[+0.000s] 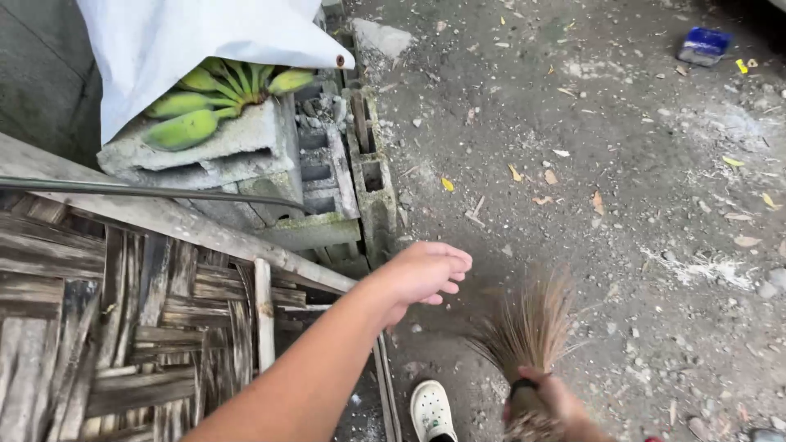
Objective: The recorder walks through an outdoor residential area while holding and occasionally using a broom made of sticks.
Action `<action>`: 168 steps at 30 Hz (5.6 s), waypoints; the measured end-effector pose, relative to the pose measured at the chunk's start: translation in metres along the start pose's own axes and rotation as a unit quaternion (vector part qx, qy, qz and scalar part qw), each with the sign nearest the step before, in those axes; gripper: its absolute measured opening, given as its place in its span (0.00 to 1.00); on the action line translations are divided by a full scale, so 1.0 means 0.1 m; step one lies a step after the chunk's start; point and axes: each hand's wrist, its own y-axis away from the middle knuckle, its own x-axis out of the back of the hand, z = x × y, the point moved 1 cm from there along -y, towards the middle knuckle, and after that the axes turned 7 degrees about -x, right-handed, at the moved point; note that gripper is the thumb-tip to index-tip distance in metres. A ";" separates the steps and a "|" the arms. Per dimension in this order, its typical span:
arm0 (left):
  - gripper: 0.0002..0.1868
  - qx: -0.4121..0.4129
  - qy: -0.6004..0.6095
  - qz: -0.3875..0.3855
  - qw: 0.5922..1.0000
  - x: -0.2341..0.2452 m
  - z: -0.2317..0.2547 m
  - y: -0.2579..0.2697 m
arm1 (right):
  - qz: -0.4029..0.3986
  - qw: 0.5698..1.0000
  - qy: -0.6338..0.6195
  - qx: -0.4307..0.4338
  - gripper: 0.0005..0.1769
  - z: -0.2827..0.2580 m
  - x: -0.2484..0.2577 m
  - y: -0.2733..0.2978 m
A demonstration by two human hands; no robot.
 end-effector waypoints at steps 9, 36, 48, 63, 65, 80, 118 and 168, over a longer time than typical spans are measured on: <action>0.19 0.013 -0.034 0.012 0.999 -0.36 0.16 0.21 | 0.044 0.999 0.010 -0.019 0.29 -0.20 -0.04 0.95; 0.17 -0.183 -0.242 -0.334 0.892 -4.12 2.01 0.08 | -0.054 0.884 -0.218 0.410 0.07 0.13 1.32 4.84; 0.16 -0.107 -0.385 -0.522 0.754 -5.07 1.01 0.08 | 0.094 0.797 -0.551 0.230 0.09 2.34 2.53 3.46; 0.13 -0.139 -0.459 -0.531 0.699 -3.99 0.98 -1.30 | -0.003 0.936 -0.321 0.144 0.13 1.06 1.50 1.31; 0.12 -0.106 -0.465 -0.536 0.697 -3.96 1.05 -1.31 | -0.008 0.924 -0.351 0.150 0.16 0.86 1.17 1.53; 0.16 -0.114 -0.426 -0.573 0.691 -4.21 1.39 -1.13 | 0.255 0.793 -0.538 0.128 0.19 2.13 1.96 2.22; 0.15 -0.140 -0.311 -0.436 0.833 -3.43 1.62 -1.24 | 0.121 0.806 -0.527 0.241 0.13 0.86 2.09 3.51; 0.11 -0.104 -0.337 -0.370 0.860 -2.57 2.28 -3.31 | 0.177 0.942 -0.237 0.156 0.38 -1.80 0.53 2.91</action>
